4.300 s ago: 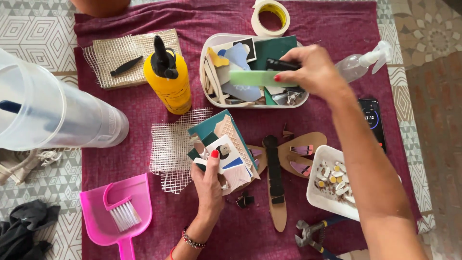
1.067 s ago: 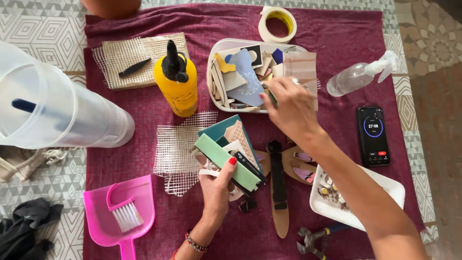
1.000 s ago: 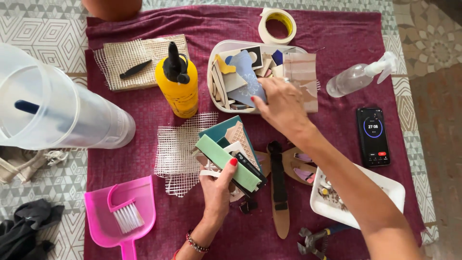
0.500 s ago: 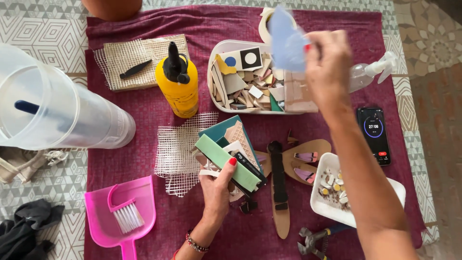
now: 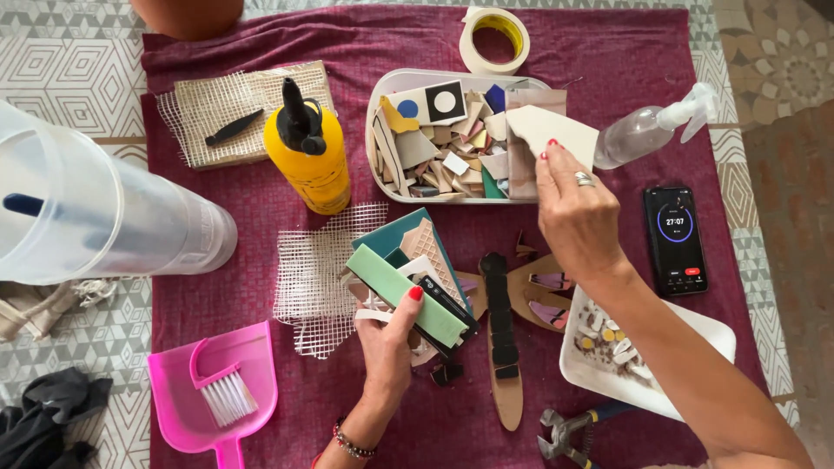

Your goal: The person sorts small ceramic tile pieces from a plastic container, picking them up one by one and placing them into a pile on the table. The person also moves a stack of larger tiles to the side to access the container.

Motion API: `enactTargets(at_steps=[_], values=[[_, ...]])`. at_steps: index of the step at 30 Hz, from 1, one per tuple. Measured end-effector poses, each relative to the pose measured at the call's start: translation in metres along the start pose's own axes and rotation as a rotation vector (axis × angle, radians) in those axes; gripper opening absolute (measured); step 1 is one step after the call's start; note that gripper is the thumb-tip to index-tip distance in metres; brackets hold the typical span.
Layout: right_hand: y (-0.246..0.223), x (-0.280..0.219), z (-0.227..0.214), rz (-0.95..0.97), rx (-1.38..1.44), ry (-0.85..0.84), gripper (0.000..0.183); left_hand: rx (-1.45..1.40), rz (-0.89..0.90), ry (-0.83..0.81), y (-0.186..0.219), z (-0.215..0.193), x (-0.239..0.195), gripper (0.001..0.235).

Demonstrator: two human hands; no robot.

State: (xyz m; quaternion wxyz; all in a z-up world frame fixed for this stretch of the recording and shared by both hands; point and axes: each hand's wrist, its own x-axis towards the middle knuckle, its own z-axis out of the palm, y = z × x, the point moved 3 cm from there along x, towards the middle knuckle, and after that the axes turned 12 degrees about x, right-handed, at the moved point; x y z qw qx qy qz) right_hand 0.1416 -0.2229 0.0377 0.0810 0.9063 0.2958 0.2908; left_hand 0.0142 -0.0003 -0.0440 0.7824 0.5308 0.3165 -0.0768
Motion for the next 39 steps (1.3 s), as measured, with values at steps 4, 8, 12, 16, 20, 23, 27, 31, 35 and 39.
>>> enactTargets(at_steps=[4, 8, 12, 16, 20, 23, 27, 31, 35, 39], values=[[-0.006, 0.019, -0.006, 0.076, 0.037, -0.172, 0.029, 0.02, 0.035, -0.016, 0.002, -0.001, 0.0, 0.03], [-0.009, 0.067, 0.011, 0.013, 0.301, -0.122, 0.014, 0.035, 0.006, -0.011, 0.0, -0.001, 0.0, 0.031], [-0.011, 0.114, 0.073, -0.205, 0.43, -0.304, 0.056, -0.006, -0.038, 0.01, 0.0, 0.0, 0.0, 0.032], [-0.011, 0.139, 0.098, -0.272, 0.522, -0.317, 0.039, 0.046, 0.039, -0.014, 0.003, -0.001, 0.001, 0.023], [-0.003, 0.148, 0.11, -0.318, 0.439, -0.591, 0.012, -0.022, -0.012, -0.039, 0.004, -0.001, 0.0, 0.025], [0.004, 0.157, 0.09, -0.308, 0.305, -0.746, 0.012, 0.041, 0.024, -0.041, 0.005, -0.002, -0.001, 0.024], [0.031, 0.156, 0.056, -0.158, 0.267, -0.69, 0.025, 0.012, -0.009, -0.04, 0.01, 0.0, -0.003, 0.027], [0.053, 0.132, 0.009, 0.077, 0.327, -0.533, 0.028, 0.062, 0.033, -0.04, 0.006, -0.001, -0.002, 0.025], [0.063, 0.098, -0.02, 0.592, 0.794, -0.307, 0.051, 0.088, 0.031, -0.023, 0.007, -0.001, -0.002, 0.031], [0.059, 0.049, -0.021, 0.993, 0.967, -0.244, 0.047, 0.095, 0.007, -0.012, 0.006, 0.001, -0.003, 0.036]])
